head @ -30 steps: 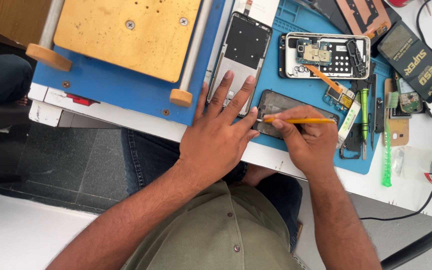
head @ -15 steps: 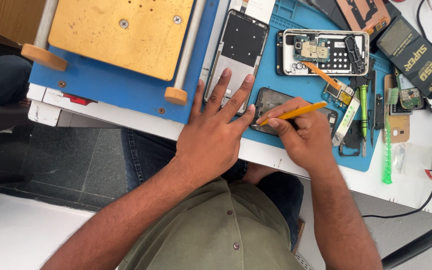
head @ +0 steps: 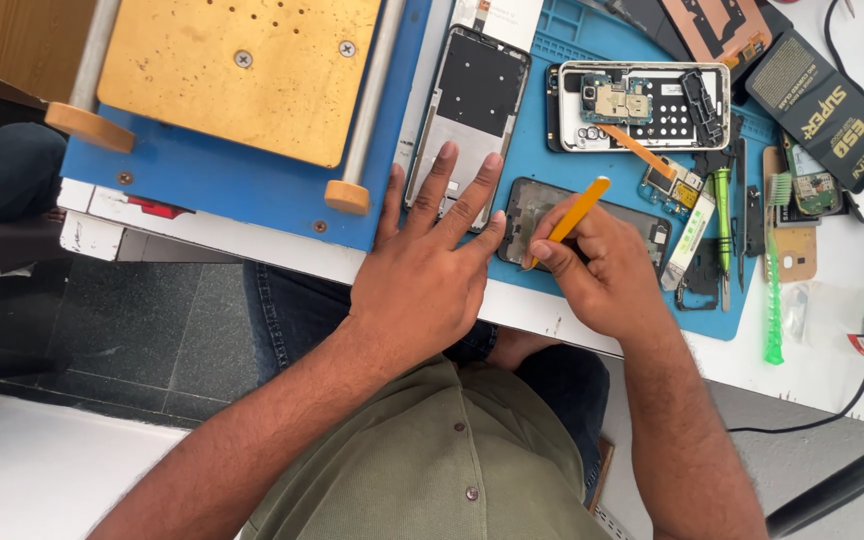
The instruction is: The person disassembles a smartphone, removes the battery, and uses a plastic spudger to scrape adhesive from the phone's back cover. They handle multiple phone components and tools on a workbench.
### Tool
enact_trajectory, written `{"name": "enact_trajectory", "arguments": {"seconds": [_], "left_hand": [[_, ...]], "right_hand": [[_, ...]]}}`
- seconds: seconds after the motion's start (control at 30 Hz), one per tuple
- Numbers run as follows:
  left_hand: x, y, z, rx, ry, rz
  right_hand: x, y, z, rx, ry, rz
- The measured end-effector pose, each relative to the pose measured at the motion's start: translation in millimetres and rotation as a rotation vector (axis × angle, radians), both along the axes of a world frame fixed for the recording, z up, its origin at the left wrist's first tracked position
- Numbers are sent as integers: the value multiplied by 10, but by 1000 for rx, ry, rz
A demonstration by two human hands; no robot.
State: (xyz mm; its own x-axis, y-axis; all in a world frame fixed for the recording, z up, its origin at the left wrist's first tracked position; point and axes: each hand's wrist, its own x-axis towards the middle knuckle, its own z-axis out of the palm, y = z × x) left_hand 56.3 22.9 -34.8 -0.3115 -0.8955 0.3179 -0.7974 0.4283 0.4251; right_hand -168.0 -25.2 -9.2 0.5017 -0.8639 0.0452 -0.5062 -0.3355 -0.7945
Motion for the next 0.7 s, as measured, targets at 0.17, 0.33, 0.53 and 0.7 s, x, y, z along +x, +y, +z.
{"name": "enact_trajectory", "arguments": {"seconds": [0.17,0.33,0.53,0.7], "left_hand": [[-11,3,6,-7,-13,1],[-17,16,-8,-14,-18,7],[-24,16,-28,-34,-33,8],[-21,27,-27,-25,-33,12]], "right_hand": [[-30,20,-50,76,-262,-42],[-14,37,-81,15,-194,-55],[1,54,-63,-19,-161,-43],[-19,47,-77,-5,-214,-69]]}}
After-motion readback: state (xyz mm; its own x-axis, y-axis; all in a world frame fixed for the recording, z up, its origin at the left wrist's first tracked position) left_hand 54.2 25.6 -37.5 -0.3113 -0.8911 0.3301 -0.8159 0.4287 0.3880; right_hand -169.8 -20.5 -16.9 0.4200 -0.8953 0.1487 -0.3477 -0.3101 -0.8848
